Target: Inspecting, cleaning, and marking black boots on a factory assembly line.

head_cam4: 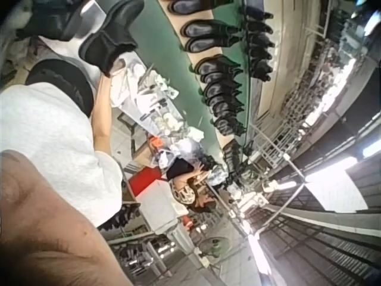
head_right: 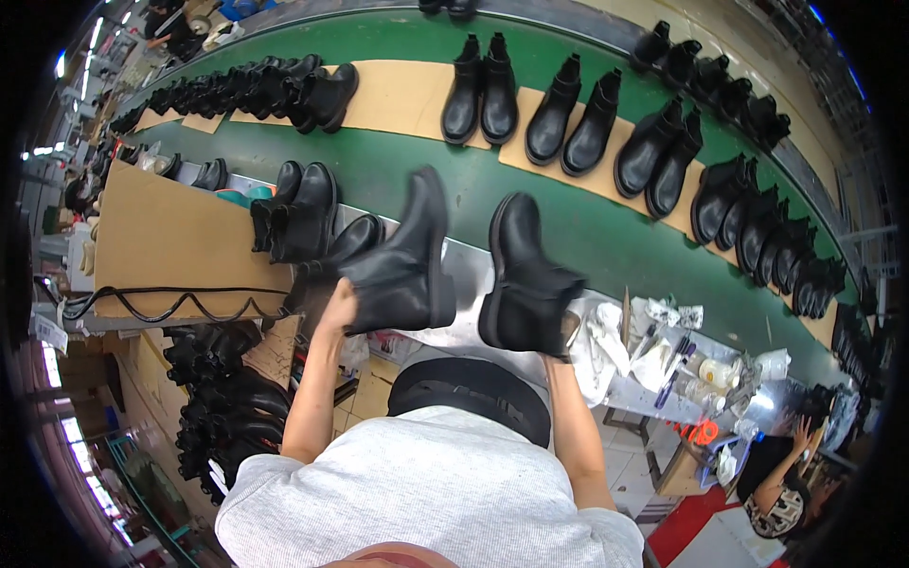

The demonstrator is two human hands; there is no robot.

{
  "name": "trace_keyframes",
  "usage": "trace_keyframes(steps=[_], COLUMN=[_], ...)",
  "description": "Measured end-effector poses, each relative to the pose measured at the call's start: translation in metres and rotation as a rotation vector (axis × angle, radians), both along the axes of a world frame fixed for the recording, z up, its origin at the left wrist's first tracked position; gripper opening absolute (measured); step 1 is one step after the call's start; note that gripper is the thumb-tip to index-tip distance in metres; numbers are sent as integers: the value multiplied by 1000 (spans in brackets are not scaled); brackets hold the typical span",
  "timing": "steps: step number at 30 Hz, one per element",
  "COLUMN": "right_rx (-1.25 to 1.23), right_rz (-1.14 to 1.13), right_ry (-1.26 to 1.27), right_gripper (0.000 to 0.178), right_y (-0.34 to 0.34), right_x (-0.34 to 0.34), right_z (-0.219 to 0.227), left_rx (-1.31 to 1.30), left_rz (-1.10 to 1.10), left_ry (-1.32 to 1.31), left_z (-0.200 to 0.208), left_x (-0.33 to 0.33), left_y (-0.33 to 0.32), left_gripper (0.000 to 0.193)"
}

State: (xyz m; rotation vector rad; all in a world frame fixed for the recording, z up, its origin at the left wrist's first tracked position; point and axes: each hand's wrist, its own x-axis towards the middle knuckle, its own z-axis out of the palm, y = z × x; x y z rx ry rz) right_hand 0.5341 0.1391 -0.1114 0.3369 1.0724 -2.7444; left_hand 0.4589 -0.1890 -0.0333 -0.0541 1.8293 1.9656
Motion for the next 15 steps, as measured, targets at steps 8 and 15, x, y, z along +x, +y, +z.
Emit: trace_keyframes(steps=[8, 15], right_rx=[386, 407], right_rz=[147, 253], right_ry=[-216, -279], right_gripper=[78, 86], right_y=[-44, -58], right_x=[8, -5], right_z=[-44, -18], left_rx=[-953, -949], left_rz=[88, -177], left_ry=[621, 202], left_z=[46, 25], left_x=[41, 24], left_y=[95, 93], left_gripper=[31, 22])
